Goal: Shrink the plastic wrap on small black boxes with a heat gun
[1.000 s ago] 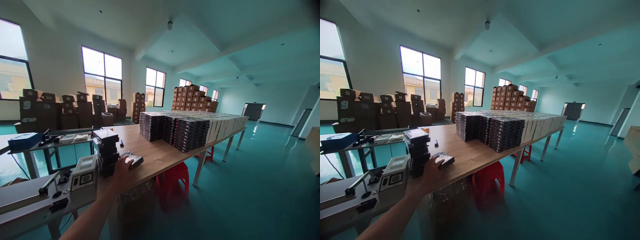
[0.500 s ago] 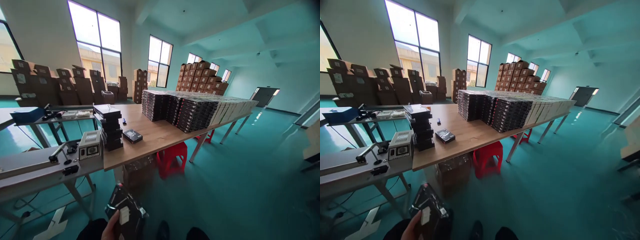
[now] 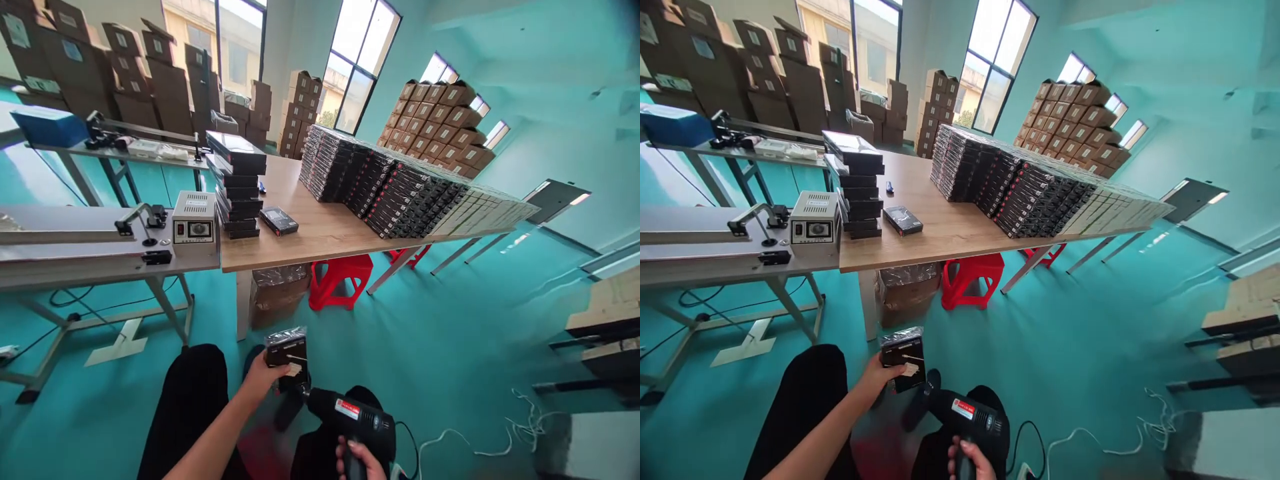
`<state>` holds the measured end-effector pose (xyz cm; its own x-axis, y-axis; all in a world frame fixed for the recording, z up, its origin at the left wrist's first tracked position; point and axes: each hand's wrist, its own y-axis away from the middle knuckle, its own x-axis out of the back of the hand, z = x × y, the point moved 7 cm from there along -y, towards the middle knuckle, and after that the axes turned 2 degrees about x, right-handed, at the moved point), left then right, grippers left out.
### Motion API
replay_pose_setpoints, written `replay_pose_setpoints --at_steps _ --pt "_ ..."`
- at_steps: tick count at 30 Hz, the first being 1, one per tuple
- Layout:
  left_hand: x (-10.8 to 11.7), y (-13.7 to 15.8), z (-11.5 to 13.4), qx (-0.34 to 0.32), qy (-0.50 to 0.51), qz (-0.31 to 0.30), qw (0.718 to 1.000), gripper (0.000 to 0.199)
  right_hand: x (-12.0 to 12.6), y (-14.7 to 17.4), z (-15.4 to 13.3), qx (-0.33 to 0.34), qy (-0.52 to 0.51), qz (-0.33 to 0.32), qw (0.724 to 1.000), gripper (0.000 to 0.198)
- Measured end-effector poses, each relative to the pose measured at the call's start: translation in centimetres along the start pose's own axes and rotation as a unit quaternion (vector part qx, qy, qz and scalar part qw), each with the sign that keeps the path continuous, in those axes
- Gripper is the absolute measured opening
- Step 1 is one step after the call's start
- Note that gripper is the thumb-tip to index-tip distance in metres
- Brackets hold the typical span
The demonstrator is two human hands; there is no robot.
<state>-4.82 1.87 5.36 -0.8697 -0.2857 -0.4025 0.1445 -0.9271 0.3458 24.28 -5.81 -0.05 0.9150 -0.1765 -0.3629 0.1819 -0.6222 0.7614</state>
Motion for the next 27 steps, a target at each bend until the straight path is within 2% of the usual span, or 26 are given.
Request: replay_pose_setpoints --at_steps 3,5,8,12,17,24,27 --pt "0.9 -0.2 -2.7 -0.034 -0.087 -0.034 0.995 0.046 0.8 2.9 -2.3 0.050 0.011 0.026 0.998 0.039" --pt "1.8 0.1 -4.6 -0.020 -0.138 -0.050 0.989 0.042 0.7 5.9 -4.3 0.087 0.054 0.046 0.994 0.035" --pt "2.3 0.4 -6.6 0.010 -0.206 -0.083 0.975 0.042 -0.5 10.2 -6.4 0.099 0.108 0.037 0.989 0.032" --pt "1.2 0.4 -7.5 0.021 -0.247 -0.147 0.958 0.039 -2.9 13.7 -8.0 0.098 0.141 0.001 0.985 0.028" --pt "0.5 0.8 -7.6 0.038 -0.267 -0.167 0.948 0.038 -4.5 14.1 -8.3 0.078 0.168 0.006 0.983 0.027" --pt "1.2 1.5 -6.8 0.040 -0.309 -0.130 0.941 0.039 -3.8 12.2 -7.8 0.041 0.184 -0.004 0.982 0.030" --pt "1.0 1.7 -6.5 0.044 -0.335 -0.131 0.932 0.037 -3.9 11.9 -7.7 0.034 0.188 -0.012 0.982 0.029"
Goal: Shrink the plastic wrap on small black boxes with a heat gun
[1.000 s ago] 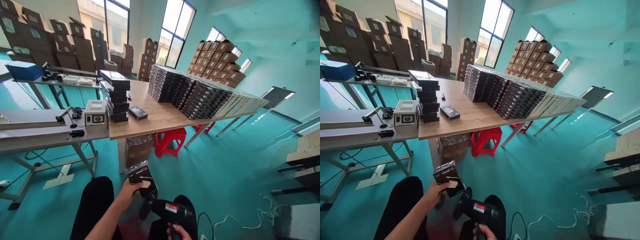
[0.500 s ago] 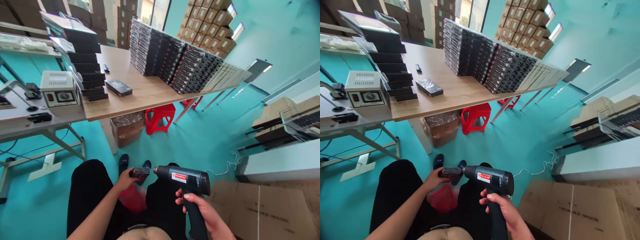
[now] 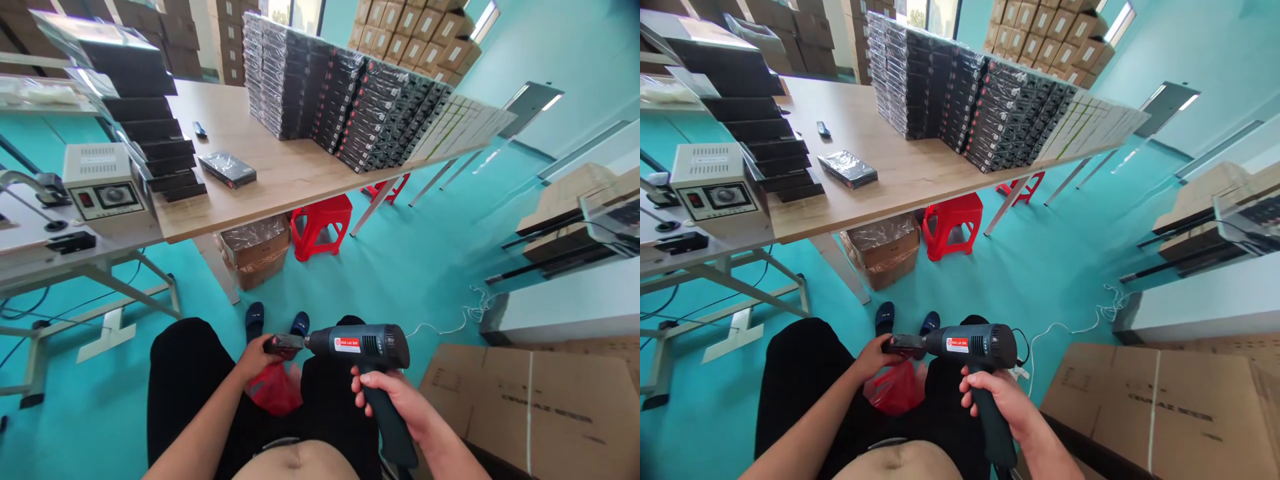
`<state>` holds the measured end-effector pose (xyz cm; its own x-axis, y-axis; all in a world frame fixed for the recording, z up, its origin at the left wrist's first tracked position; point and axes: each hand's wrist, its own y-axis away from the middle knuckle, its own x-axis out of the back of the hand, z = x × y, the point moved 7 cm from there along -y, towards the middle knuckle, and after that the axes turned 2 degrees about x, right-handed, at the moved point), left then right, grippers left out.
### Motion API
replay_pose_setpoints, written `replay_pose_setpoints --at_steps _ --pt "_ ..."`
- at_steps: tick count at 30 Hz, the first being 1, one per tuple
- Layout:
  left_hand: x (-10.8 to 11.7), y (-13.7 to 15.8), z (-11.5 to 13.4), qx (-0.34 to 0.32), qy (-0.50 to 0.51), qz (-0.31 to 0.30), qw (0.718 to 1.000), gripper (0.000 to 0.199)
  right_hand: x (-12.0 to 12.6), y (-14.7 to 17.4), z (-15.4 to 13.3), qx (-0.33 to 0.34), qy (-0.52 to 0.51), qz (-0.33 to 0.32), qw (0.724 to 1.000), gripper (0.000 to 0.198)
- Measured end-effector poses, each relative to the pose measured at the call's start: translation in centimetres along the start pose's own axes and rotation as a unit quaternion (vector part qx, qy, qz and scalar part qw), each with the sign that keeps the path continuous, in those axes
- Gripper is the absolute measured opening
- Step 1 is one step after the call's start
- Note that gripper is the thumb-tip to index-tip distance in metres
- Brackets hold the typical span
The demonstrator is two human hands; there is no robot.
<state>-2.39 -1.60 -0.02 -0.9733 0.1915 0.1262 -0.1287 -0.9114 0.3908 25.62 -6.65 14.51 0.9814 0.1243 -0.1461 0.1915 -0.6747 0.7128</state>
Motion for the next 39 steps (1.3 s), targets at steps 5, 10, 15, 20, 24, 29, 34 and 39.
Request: replay_pose_setpoints --at_steps 5,10,15,20,24,29,34,39 --pt "0.0 0.1 -0.2 0.015 -0.112 0.009 0.994 0.035 -1.0 -0.2 0.3 0.017 0.004 -0.017 1.000 0.029" --pt "-0.5 -0.2 -0.9 -0.012 -0.271 -0.004 0.962 0.031 -2.6 -1.0 1.1 0.023 -0.003 -0.037 0.999 0.030" --pt "-0.6 -0.2 -1.3 -0.020 -0.308 -0.014 0.951 0.032 -4.3 -1.8 1.2 0.010 -0.007 -0.034 0.999 0.030" --pt "-0.3 -0.2 -1.3 0.007 -0.255 -0.004 0.967 0.031 -3.7 -1.9 0.9 0.017 -0.016 -0.044 0.999 0.029" --pt "-0.2 0.0 -1.2 0.047 -0.123 -0.003 0.991 0.034 -1.0 -1.8 0.7 0.010 -0.036 -0.014 0.999 0.027" --pt "-0.2 0.0 -0.4 0.039 -0.066 -0.003 0.997 0.036 0.9 -1.6 1.1 -0.023 -0.059 0.002 0.998 0.025" --pt "-0.3 0.0 -0.6 0.043 -0.022 -0.009 0.999 0.037 0.6 -2.1 2.4 -0.007 -0.062 -0.002 0.998 0.025" --pt "-0.6 0.0 -1.4 0.068 0.056 -0.025 0.996 0.039 0.6 -2.3 2.9 0.000 -0.088 0.000 0.996 0.026"
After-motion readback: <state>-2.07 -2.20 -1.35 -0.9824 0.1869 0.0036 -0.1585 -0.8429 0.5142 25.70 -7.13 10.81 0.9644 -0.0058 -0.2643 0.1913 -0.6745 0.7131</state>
